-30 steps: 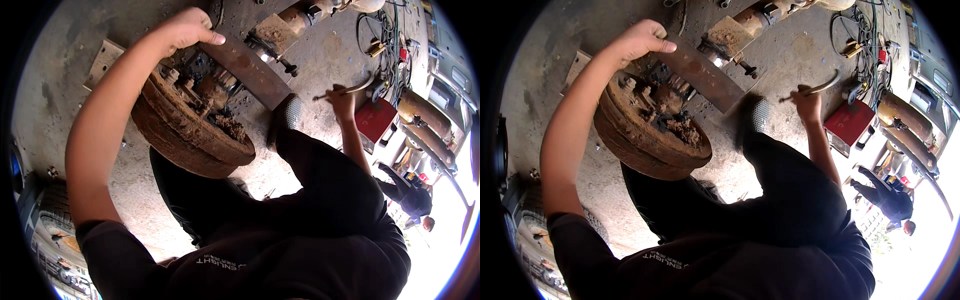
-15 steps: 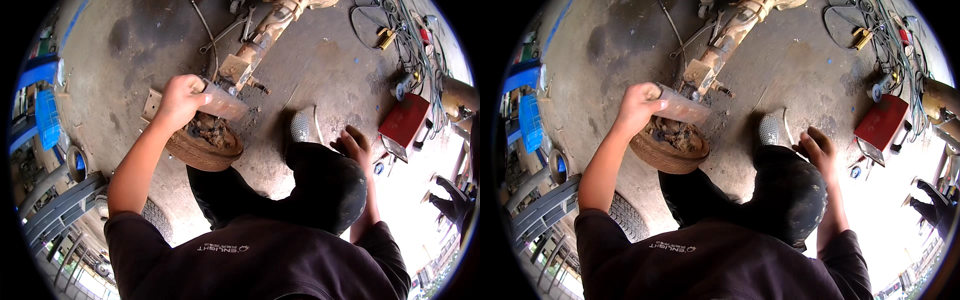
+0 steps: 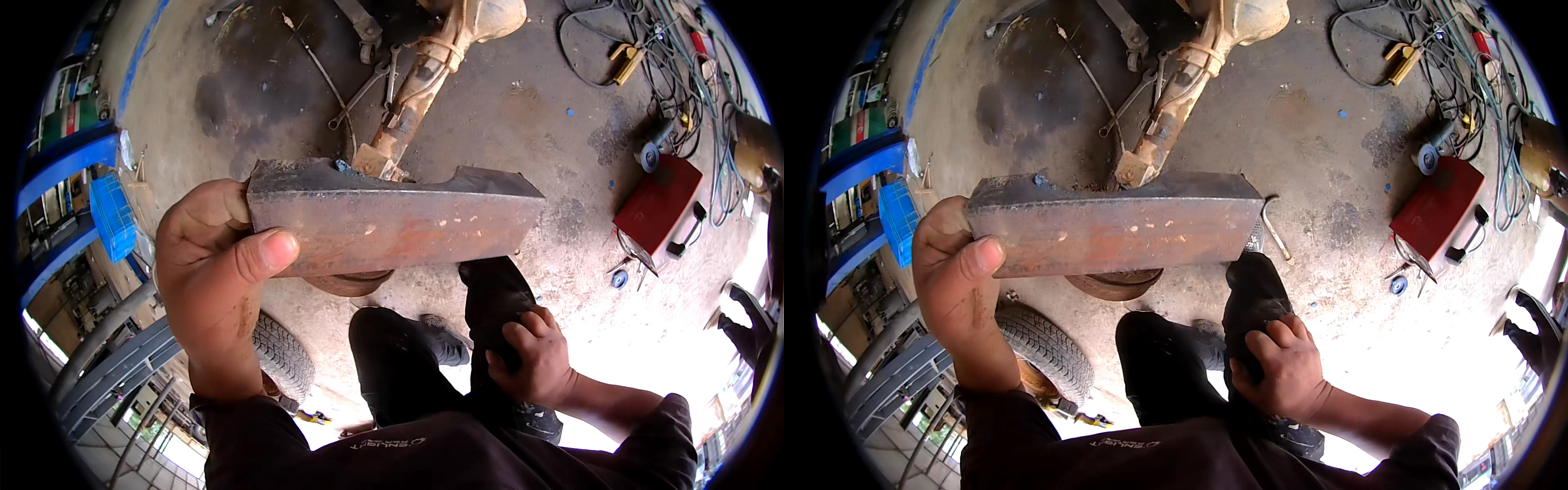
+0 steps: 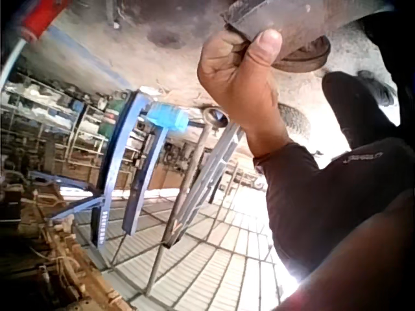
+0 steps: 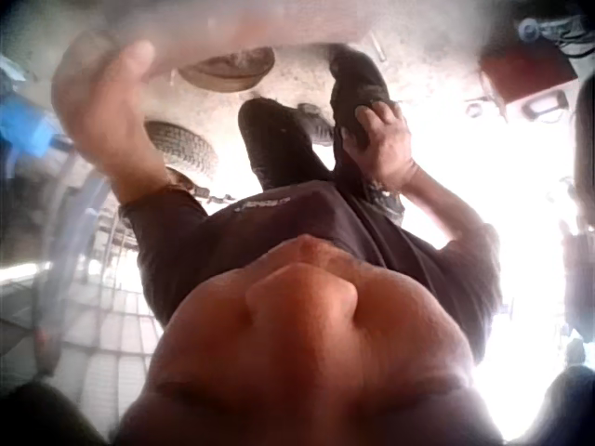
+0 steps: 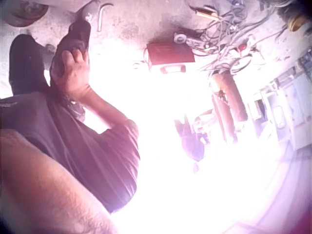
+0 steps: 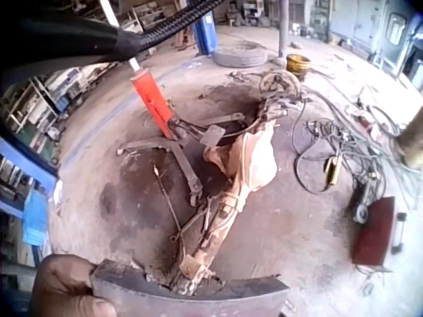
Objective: The person positions a metal plate onto a rusty brake drum assembly and uses a welding torch to fuse the components. They ignite the torch, adjust the flame, and apply heat to the joint between the plate and the drum, creating sparks. The person then uses pliers to manipulate the assembly and briefly inspects the work.
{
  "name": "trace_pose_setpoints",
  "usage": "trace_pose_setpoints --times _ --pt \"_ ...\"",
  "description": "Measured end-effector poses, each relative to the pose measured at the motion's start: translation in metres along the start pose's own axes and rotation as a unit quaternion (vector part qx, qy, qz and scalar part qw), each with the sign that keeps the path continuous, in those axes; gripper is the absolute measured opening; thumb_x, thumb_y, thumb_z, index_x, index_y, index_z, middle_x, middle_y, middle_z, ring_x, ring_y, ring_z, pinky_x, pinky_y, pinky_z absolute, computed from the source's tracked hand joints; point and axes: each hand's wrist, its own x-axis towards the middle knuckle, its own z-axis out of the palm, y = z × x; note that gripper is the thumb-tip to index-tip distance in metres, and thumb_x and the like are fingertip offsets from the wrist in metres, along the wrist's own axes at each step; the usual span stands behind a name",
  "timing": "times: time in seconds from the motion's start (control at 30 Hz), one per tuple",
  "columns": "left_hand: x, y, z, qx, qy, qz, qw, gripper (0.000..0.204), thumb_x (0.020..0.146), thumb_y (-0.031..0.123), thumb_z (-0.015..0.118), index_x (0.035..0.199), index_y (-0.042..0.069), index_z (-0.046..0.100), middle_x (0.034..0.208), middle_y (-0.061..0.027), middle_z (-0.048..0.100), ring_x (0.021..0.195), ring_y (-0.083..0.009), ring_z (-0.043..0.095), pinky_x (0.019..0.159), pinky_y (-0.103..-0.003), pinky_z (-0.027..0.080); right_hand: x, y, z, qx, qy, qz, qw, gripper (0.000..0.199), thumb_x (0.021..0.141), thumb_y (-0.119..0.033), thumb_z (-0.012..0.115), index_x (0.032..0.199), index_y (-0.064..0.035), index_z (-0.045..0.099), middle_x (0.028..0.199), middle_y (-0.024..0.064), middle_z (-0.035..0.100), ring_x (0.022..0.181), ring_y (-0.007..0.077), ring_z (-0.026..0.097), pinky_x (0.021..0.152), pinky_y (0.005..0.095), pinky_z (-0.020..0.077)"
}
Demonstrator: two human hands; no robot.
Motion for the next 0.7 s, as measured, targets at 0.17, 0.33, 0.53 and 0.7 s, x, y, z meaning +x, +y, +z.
trace_pose_setpoints --times 0.17,0.33,0.53,0.7 --pt "-0.015 0.036 0.014 -0.077 -0.021 -0.036 0.996 0.021 0.083 0.001 0.073 0.1 -0.01 0.067 0.093 -0.0144 0.073 0.085 -0.0179 0.067 0.087 -0.03 0.049 -0.047 -0.015 0.004 0.021 -0.055 0.096 0.994 0.027 0.079 -0.025 0.072 0.099 -0.0084 0.066 0.099 0.0143 0.061 0.097 0.0361 0.059 0.081 0.0459 0.051" --pt "-0.07 0.065 0.047 -0.032 -0.009 -0.005 0.999 0.015 0.083 -0.003 0.072 0.096 -0.01 0.07 0.093 -0.0104 0.072 0.084 -0.0159 0.065 0.084 -0.028 0.049 -0.116 -0.026 0.029 0.033 -0.073 0.219 0.972 0.034 0.083 -0.031 0.066 0.11 -0.0101 0.068 0.114 0.014 0.065 0.115 0.0354 0.057 0.1 0.046 0.046" --pt "-0.173 0.094 0.086 0.012 0.06 -0.053 0.997 0.009 0.081 -0.003 0.074 0.088 -0.007 0.07 0.085 -0.0041 0.069 0.075 -0.011 0.06 0.074 -0.025 0.046 -0.221 -0.027 0.05 0.056 -0.029 0.374 0.925 0.058 0.086 -0.043 0.065 0.131 -0.0075 0.058 0.127 0.0195 0.063 0.121 0.0373 0.057 0.103 0.0461 0.0472" --pt "-0.204 0.106 0.115 -0.014 0.05 -0.121 0.991 0.008 0.079 -0.006 0.073 0.085 -0.006 0.069 0.083 -0.0037 0.068 0.072 -0.0114 0.06 0.072 -0.026 0.046 -0.287 -0.001 -0.038 0.18 0.009 0.499 0.848 0.085 0.087 -0.056 0.064 0.147 -0.0016 0.038 0.133 0.0286 0.058 0.126 0.042 0.056 0.105 0.0491 0.0456"
